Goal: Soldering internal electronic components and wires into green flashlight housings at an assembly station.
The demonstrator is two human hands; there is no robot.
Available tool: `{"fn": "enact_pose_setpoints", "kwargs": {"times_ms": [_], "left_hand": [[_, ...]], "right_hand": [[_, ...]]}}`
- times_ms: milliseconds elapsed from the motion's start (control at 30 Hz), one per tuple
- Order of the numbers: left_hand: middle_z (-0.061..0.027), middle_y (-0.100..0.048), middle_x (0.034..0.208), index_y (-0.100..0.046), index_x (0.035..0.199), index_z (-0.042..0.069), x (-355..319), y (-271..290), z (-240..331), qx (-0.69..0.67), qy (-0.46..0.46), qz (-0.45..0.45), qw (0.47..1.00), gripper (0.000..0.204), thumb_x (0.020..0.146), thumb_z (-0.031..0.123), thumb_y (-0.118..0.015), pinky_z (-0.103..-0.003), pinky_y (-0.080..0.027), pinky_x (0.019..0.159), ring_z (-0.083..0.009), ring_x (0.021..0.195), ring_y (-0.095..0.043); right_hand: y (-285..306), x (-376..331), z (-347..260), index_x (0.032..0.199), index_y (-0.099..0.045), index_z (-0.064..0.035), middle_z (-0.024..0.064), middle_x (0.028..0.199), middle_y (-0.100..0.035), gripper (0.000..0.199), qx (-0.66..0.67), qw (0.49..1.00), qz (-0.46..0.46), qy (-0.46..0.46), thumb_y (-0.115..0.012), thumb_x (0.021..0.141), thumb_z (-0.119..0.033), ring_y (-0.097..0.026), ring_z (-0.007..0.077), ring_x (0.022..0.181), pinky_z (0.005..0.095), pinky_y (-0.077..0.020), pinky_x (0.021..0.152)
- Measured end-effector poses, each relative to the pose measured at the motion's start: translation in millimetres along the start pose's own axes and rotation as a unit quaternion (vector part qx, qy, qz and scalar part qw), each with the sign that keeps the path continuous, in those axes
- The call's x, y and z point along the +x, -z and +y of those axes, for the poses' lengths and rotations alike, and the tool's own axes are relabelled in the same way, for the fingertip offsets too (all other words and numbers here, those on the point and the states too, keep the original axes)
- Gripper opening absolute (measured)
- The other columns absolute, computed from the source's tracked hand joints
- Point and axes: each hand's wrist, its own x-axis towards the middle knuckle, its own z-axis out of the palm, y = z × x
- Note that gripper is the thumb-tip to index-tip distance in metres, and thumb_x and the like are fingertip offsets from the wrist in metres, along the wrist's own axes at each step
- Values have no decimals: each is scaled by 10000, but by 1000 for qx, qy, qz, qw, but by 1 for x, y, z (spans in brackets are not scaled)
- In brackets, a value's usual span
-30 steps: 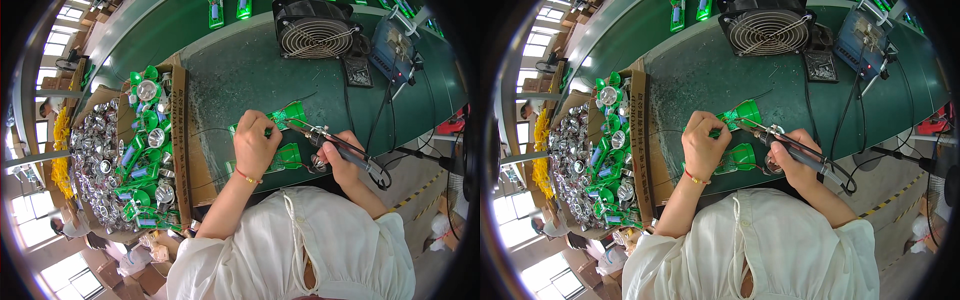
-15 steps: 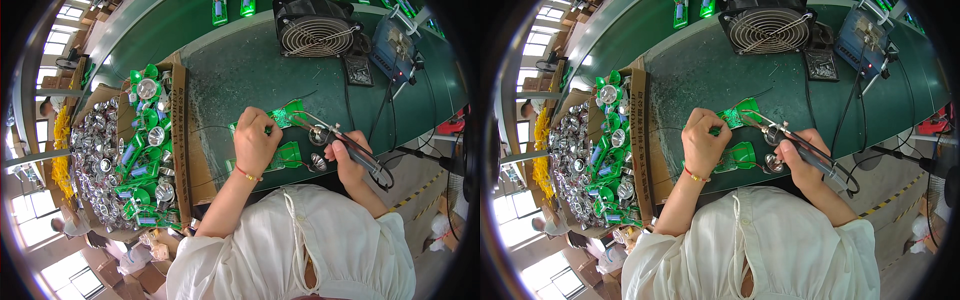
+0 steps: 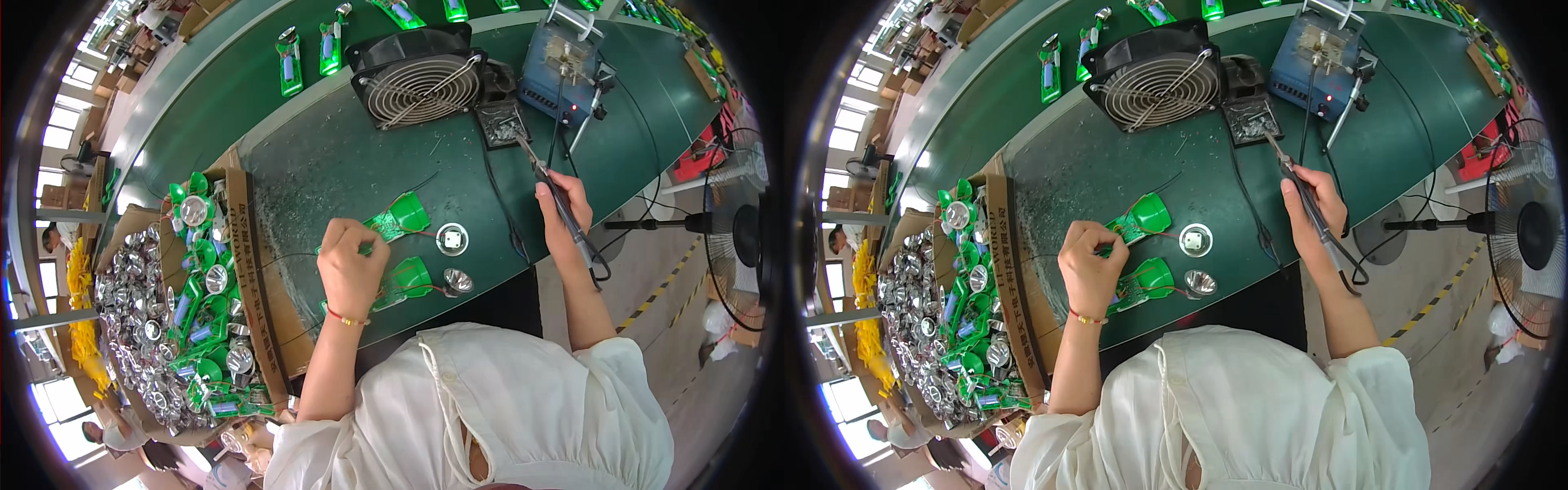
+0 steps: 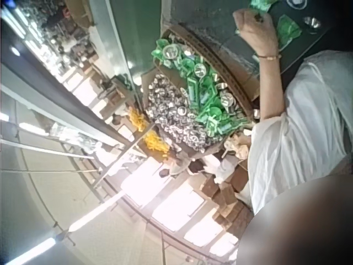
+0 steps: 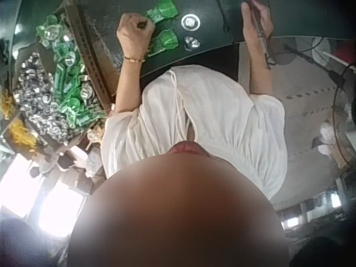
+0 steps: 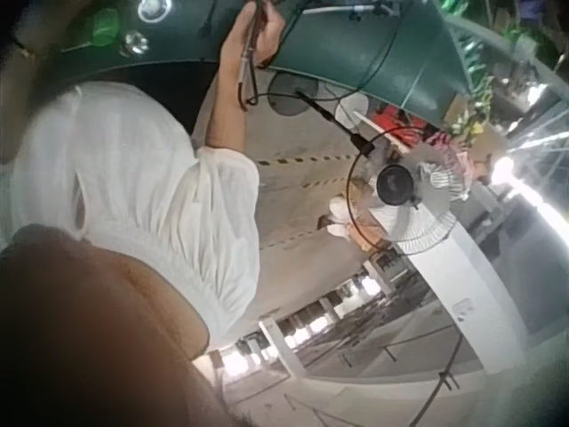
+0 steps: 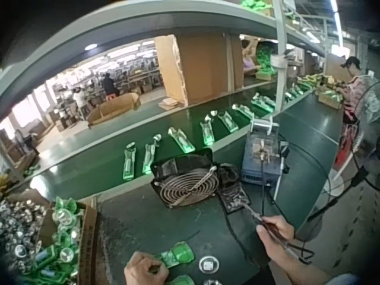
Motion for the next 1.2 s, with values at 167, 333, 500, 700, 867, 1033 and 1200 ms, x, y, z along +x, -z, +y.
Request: {"fn": "enact_pose_setpoints", "kwargs": {"times_ms": [167,333,500,700,867,1033,1200], "left_hand": [[-89,-562,742,-583,675,24,-2,6,9,-13,-4,3,1000,93,612,-29,-627,-311,-477,575,-233,658,-575],[-67,-561,702,-605,806,22,-28,46,-1,-55,111,17,992,117,706,2,-662,-226,-455,562,-153,608,-572],[-142,-641,842,-631,953,-19,-21,65,-29,60,100,66,991,179,821,93,-582,-300,-475,686,-231,747,-619],[-61,-630,789,-663,823,31,4,37,6,64,-143,19,987,131,693,10,-660,-292,-452,686,-204,774,-567],[0,-586,729,-658,762,94,0,12,-12,63,-141,11,988,126,643,81,-696,-312,-419,653,-194,747,-540],[-33,-559,729,-662,746,69,0,5,-3,90,-112,-9,990,71,677,58,-675,-315,-435,666,-217,752,-519],[-32,-536,729,-664,746,73,-4,3,-2,89,-73,-29,993,75,674,81,-682,-324,-430,665,-220,749,-514]], "right_hand": [[7,-7,-19,988,-517,24,85,815,-610,231,74,996,34,-39,-581,849,-149,-584,105,698,210,-460,617],[13,-25,-36,981,-471,34,104,789,-601,228,132,989,-10,-63,-560,853,-133,-568,104,649,214,-456,583],[0,-54,-45,959,-425,22,125,782,-566,177,239,954,-179,-21,-530,848,-66,-558,131,657,253,-481,611],[-15,-61,-55,943,-482,38,118,782,-577,190,253,940,-231,-17,-591,817,-55,-556,106,634,210,-443,546],[-16,-63,-54,892,-515,34,100,736,-594,212,217,946,-236,-45,-639,788,-102,-550,91,599,216,-430,512],[-25,-52,-61,836,-537,22,79,684,-606,192,200,946,-241,-87,-647,770,-121,-550,78,577,221,-431,508],[-37,-53,-54,797,-535,16,49,617,-608,185,192,955,-214,-69,-653,763,-121,-559,71,525,214,-439,484]]}}
